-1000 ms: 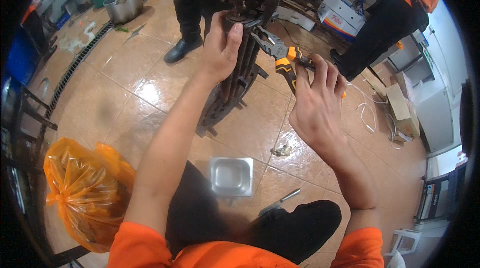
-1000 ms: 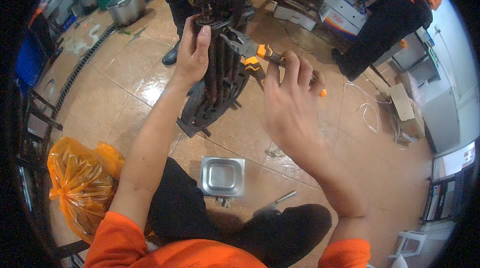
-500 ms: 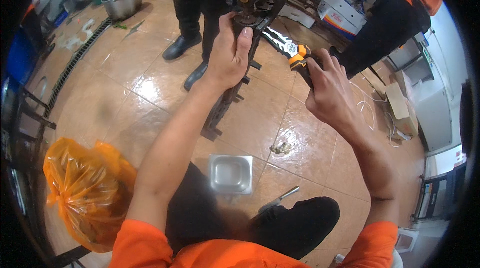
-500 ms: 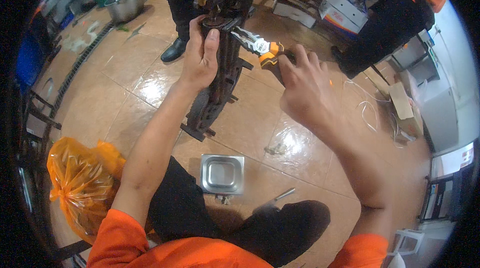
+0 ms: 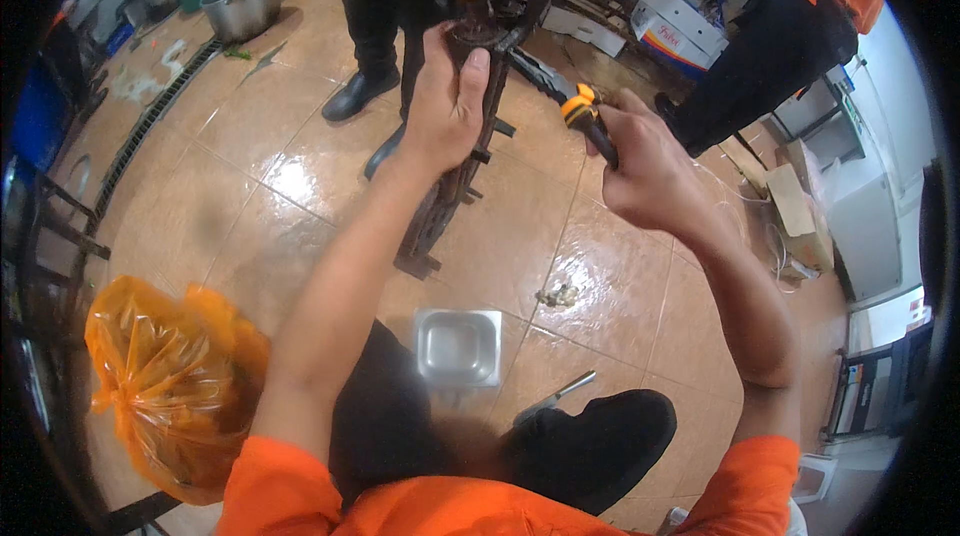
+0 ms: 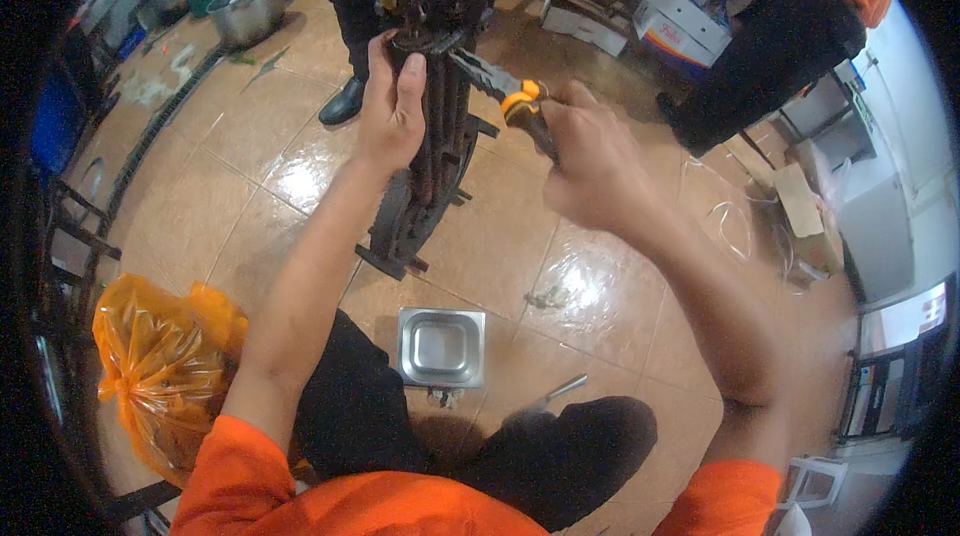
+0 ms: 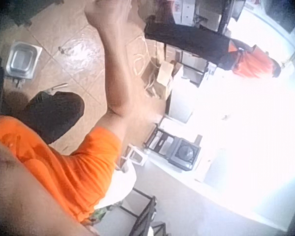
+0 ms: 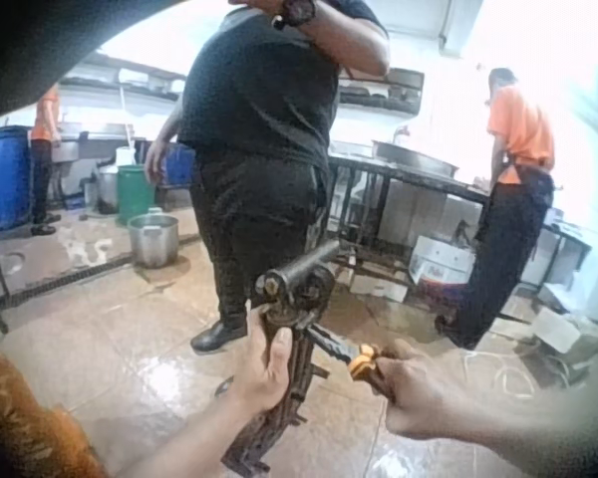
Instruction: The person sits on the floor and uses pliers to adjust a bolt on a mechanical part. They then wipe the part with a cloth, pick up a metal tray, and move to a different area to connect a hose to the part.
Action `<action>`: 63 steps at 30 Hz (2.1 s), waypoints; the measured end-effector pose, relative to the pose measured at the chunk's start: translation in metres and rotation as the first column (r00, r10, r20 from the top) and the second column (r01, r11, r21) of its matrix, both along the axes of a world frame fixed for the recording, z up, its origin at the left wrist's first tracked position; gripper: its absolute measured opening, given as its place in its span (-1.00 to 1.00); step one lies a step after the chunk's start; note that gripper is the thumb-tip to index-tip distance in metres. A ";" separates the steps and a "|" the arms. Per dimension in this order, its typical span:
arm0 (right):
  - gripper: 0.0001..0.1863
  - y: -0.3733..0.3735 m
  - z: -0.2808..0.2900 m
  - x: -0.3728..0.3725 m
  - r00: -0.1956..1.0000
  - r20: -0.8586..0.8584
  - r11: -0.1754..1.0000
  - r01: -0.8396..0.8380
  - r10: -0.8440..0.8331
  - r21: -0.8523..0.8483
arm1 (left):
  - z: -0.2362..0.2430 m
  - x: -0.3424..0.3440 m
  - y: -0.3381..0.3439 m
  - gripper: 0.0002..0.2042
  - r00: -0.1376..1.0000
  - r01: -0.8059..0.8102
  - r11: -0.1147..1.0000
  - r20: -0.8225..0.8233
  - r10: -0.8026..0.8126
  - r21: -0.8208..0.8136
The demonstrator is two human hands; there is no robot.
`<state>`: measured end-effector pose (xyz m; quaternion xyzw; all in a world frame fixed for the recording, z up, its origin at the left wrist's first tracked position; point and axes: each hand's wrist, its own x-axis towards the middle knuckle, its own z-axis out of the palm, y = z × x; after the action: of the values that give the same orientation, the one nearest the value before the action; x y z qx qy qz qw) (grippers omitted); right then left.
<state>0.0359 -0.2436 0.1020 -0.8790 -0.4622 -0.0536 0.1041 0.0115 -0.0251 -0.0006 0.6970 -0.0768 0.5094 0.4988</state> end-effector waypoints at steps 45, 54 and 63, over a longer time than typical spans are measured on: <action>-0.54 -0.121 -0.374 0.044 0.876 -0.360 0.821 0.068 -0.321 -0.567 | 0.010 0.005 -0.002 -0.42 0.961 0.243 0.916 0.209 -0.182 -0.318; -0.34 -0.032 -0.012 0.021 0.629 -0.749 0.506 0.586 0.209 0.633 | 0.006 -0.005 -0.061 -0.32 0.984 0.166 0.973 0.085 -0.154 -0.158; -0.70 -0.129 -0.019 0.011 0.514 -0.854 0.413 0.764 0.075 0.496 | -0.034 -0.027 -0.152 -0.24 0.788 0.612 0.780 -0.184 -0.587 0.131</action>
<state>0.0472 -0.3722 0.0834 -0.7170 -0.0530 0.0907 0.6891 -0.0156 -0.1773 -0.0347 0.7112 -0.3080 0.2672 0.5726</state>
